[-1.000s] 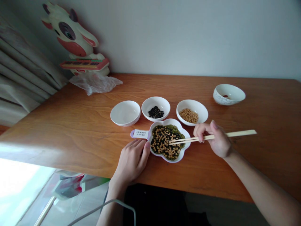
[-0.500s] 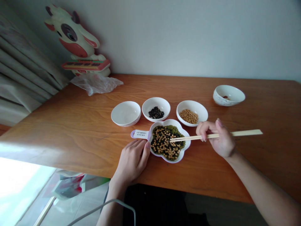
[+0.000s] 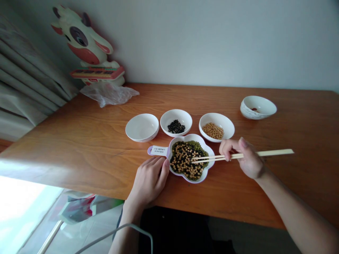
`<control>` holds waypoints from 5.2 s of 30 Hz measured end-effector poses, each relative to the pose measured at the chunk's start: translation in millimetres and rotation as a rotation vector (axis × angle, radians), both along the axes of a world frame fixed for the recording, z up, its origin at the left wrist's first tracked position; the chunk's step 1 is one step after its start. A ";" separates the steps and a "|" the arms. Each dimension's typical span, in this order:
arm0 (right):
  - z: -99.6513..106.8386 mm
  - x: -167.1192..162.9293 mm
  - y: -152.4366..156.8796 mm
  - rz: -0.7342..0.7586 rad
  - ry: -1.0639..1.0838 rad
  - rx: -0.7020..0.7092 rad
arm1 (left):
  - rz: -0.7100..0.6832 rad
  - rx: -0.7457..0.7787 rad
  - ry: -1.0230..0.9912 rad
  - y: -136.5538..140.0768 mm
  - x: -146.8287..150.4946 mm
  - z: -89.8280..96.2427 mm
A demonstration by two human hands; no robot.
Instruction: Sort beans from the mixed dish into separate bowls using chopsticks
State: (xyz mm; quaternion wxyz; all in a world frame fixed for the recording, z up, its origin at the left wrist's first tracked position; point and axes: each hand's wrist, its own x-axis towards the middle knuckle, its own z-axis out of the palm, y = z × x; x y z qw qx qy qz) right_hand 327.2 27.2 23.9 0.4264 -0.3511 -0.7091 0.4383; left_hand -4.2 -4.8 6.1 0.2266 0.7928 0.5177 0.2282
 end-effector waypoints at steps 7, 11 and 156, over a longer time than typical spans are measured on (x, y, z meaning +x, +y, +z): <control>-0.9 -1.7 -0.6 0.001 -0.001 0.024 | 0.003 0.003 0.008 0.3 1.5 1.4; -1.7 -2.1 -0.3 0.012 -0.005 0.021 | 0.002 0.004 0.014 0.1 1.1 2.2; 103.5 -75.3 34.4 0.262 -0.679 0.051 | 0.011 0.019 0.024 0.3 2.1 2.4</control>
